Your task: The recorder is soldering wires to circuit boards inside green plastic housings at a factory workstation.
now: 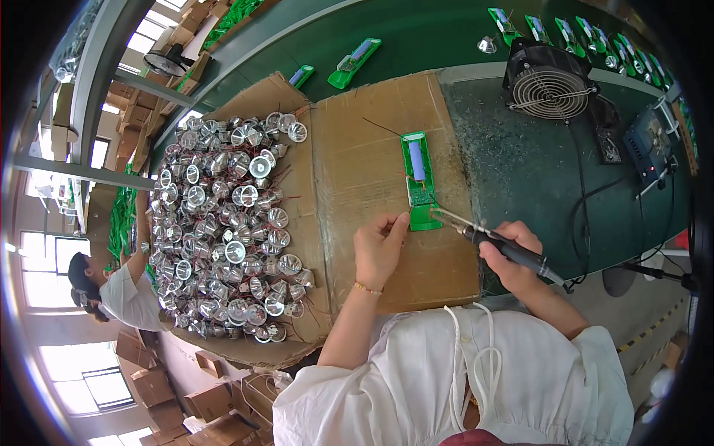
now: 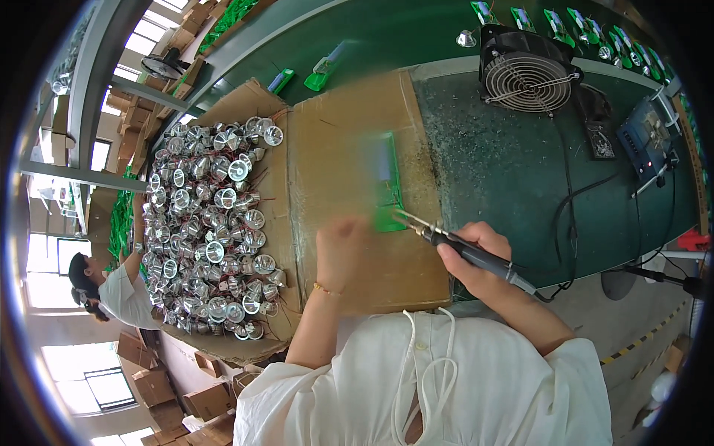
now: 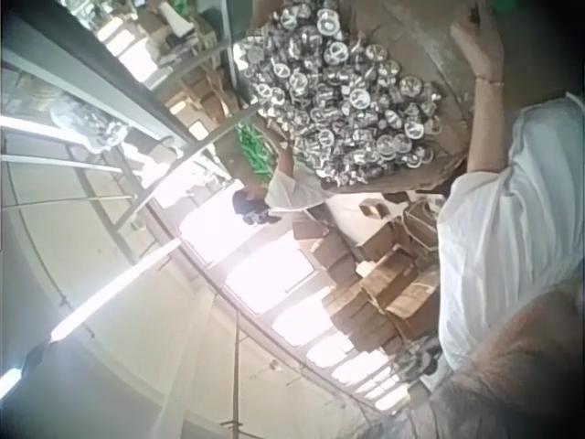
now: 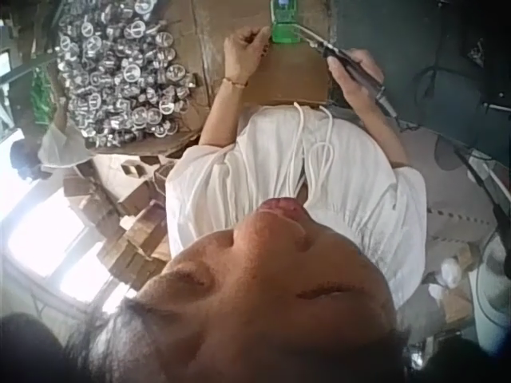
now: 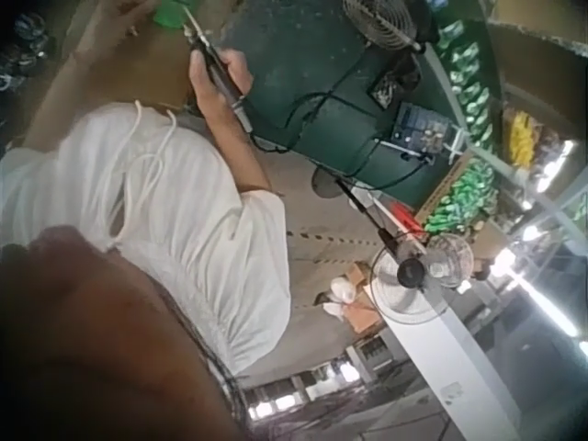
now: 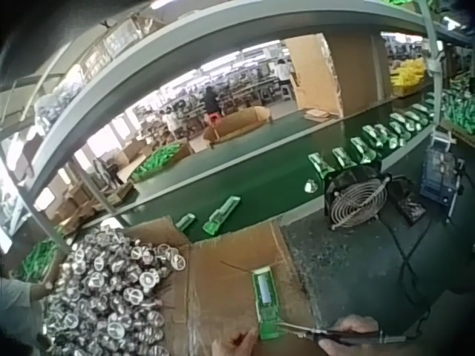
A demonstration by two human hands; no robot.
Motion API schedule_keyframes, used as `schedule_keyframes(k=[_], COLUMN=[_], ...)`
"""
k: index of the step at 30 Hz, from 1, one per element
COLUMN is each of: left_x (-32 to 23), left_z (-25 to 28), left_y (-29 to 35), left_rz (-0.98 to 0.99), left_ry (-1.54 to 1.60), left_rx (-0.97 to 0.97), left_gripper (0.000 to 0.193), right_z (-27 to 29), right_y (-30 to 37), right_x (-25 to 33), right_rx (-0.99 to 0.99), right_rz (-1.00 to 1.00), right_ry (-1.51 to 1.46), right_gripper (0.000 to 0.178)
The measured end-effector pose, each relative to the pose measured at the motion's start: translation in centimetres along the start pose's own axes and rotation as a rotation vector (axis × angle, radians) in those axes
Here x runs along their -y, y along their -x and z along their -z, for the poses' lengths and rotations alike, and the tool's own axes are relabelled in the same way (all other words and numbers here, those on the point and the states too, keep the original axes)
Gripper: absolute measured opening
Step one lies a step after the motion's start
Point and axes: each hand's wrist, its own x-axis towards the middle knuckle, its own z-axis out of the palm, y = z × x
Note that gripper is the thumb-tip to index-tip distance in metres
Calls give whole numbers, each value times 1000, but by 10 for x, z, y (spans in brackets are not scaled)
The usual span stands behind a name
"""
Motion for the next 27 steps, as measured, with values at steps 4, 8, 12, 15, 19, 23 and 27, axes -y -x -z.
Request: schedule_keyframes(k=[4, 8, 12, 15, 19, 23, 27], left_x=[-3, 7, 5, 7, 6, 10, 11], left_z=[-8, -14, -15, -17, -19, -20, -22], left_y=[-8, -13, -13, -14, -13, -15, -15], left_rz=[-85, -256, -223, -251, -261, -230, -223], left_ry=[-58, -61, -25, -64, -44, -24, -43], left_rx=[-28, -66, -47, -53, -69, -91, -96], left_gripper=[18, 15, 13, 13, 13, 14, 15], right_z=[-11, -15, -16, -15, -21, -22, -24], right_y=[-8, -10, -13, -13, -16, -20, -22], right_x=[-6, -12, -8, -9, -7, -7, -8], right_rx=[-126, -116, -154, -134, -205, -169, -161], right_rz=[-97, -140, -195, -169, -207, -196, -215], right_ry=[-33, -39, -105, -76, -130, -125, -136], right_gripper=[17, 16, 16, 15, 16, 15, 15])
